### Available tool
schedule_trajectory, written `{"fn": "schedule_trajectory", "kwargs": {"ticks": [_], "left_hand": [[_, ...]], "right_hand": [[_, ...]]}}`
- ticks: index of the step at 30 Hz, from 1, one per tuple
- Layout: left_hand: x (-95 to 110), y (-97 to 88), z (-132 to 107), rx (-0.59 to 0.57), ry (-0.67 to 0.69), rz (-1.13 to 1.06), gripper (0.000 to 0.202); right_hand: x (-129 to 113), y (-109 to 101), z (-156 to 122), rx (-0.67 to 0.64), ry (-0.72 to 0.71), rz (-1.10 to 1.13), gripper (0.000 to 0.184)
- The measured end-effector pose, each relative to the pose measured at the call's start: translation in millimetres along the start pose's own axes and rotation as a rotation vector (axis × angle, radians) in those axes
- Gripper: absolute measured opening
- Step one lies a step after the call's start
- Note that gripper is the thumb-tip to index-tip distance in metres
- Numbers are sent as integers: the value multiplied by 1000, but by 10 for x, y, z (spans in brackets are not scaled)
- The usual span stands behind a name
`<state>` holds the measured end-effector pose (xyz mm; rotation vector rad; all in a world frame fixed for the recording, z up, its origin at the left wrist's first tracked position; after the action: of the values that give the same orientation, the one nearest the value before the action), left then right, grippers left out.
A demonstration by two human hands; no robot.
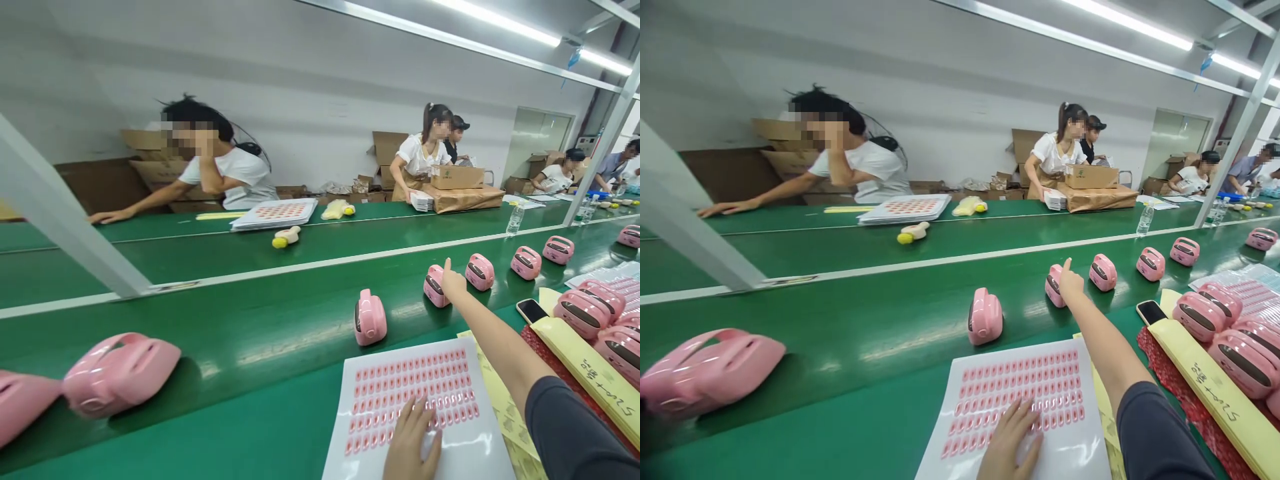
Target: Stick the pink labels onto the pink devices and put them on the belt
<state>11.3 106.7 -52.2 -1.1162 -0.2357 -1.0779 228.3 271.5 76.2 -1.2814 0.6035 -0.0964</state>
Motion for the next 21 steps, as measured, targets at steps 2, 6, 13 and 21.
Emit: {"fn": "schedule_trajectory", "kwargs": {"ticks": [2, 6, 13, 21], "left_hand": [[34, 41, -21, -89, 109, 114, 34], [33, 96, -44, -187, 145, 200, 42], [47, 163, -40, -252, 62, 261, 44], [-212, 69, 29, -1, -332, -399, 40]], "right_hand": [[-18, -7, 35, 13, 1, -3, 78], [-437, 34, -125, 51, -104, 58, 77], [-1459, 547, -735, -149, -246, 294, 85], [-966, 452, -645, -190, 17, 613, 72]]}}
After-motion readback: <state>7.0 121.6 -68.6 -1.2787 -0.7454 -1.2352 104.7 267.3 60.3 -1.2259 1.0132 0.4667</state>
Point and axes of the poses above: each hand's wrist, its own z-axis towards the middle knuckle, its own y-axis out of the palm, x = y × z, the point moved 4 cm from there along z, towards the middle knuckle, and after that the axes turned 10 degrees about x, right-handed, at the moved point
